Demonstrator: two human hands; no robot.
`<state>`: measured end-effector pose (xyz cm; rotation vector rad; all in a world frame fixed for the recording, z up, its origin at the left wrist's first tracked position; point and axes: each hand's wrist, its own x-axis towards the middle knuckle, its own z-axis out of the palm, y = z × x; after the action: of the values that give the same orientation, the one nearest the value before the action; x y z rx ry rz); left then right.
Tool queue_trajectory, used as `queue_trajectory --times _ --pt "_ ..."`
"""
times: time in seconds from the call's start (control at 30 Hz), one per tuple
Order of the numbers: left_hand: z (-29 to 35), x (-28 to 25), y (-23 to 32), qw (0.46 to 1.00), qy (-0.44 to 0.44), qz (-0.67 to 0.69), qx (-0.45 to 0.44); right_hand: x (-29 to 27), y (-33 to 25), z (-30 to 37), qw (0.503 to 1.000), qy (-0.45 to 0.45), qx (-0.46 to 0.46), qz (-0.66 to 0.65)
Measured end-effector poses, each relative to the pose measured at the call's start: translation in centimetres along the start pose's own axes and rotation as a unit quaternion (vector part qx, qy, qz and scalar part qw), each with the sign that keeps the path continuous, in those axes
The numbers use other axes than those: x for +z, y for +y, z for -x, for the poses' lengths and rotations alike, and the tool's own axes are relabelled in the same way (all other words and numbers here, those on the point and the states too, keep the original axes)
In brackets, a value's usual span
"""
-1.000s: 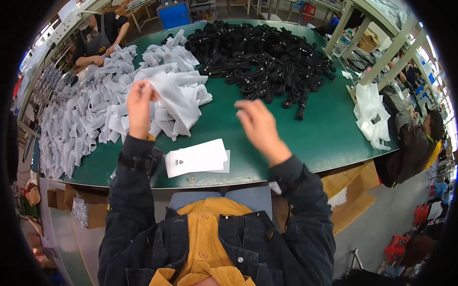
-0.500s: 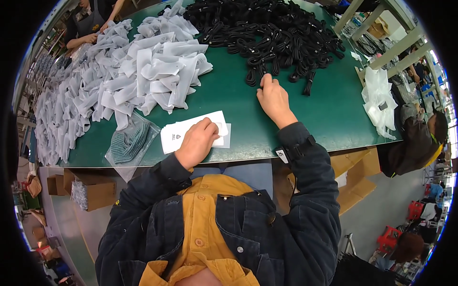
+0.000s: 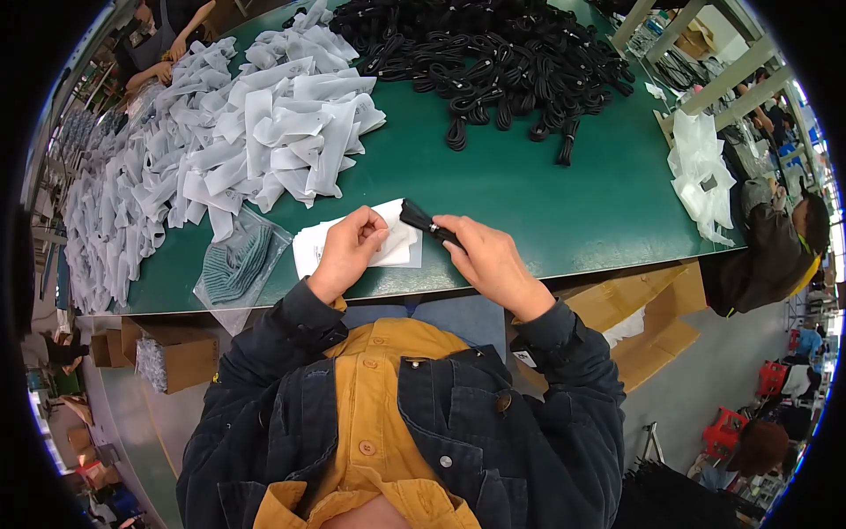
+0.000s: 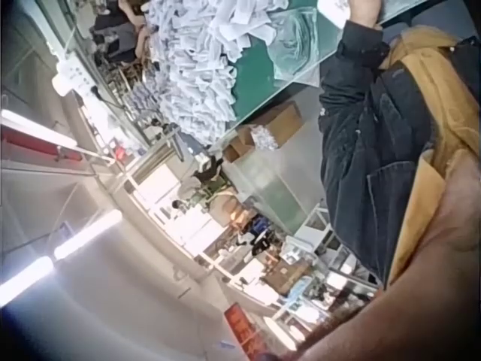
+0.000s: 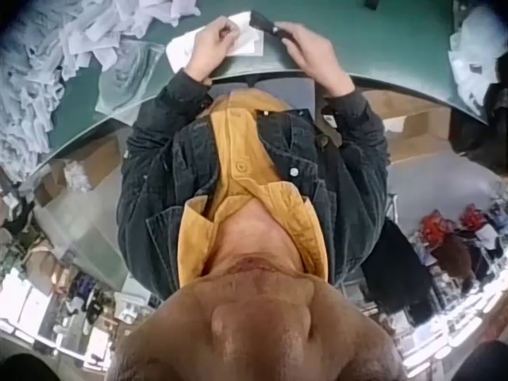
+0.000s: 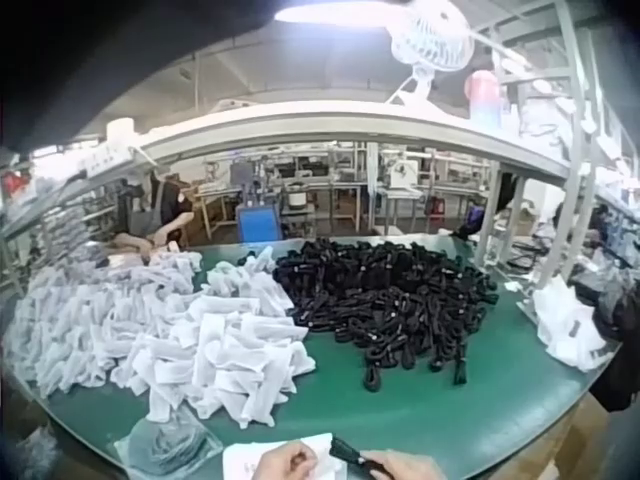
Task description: The person packages black cables by hand, sliding each cable into a white plastic sleeve and setting it aside. This process is repeated multiple times, with the person occasionally clearing the workspace by pushing piles of items across the table.
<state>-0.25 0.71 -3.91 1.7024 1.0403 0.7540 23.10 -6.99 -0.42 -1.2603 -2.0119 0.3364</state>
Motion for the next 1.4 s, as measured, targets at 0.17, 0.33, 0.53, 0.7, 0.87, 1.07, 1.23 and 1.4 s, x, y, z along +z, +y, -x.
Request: queue_trajectory --times 0.17,0.33,0.53,0.7,0.87,1.07,1.23,1.4 --pt "0.2 -0.2 -0.1 0.999 0.000 0.009 0.052 -0.6 0.6 0.0 0.994 -0.097 -0.025 0.033" --pt "0.7 -0.4 0.6 0.991 -0.041 -0.025 0.126 0.4 2.6 0.4 0.901 -0.146 0.228 -0.339" --pt "0.8 -0.5 1.9 0.967 -0.048 -0.079 0.237 1.2 2.1 0.0 0.724 -0.183 0.440 -0.499" --pt "0.0 -1.2 2.6 0.982 -0.015 -0.048 0.185 1.7 -0.1 -0.8 0.995 -0.034 -0.033 -0.085" --pt "-0.5 -1.4 3.8 0.984 -0.022 -0.015 0.176 2.6 -0.9 -2.2 0.958 0.037 0.156 -0.240" --pt "-2.8 -4.6 5.0 0.977 -0.020 0.202 0.057 1.3 -1.7 -5.6 0.973 0.069 -0.018 -0.221" --pt "-8.6 -14.0 7.1 0.943 0.143 0.273 0.125 -0.4 4.2 -9.7 0.989 0.120 0.074 0.034" --pt "-6.9 -10.0 6.3 0.897 0.303 -0.182 0.267 1.5 12.3 -9.5 0.966 0.027 0.042 0.254"
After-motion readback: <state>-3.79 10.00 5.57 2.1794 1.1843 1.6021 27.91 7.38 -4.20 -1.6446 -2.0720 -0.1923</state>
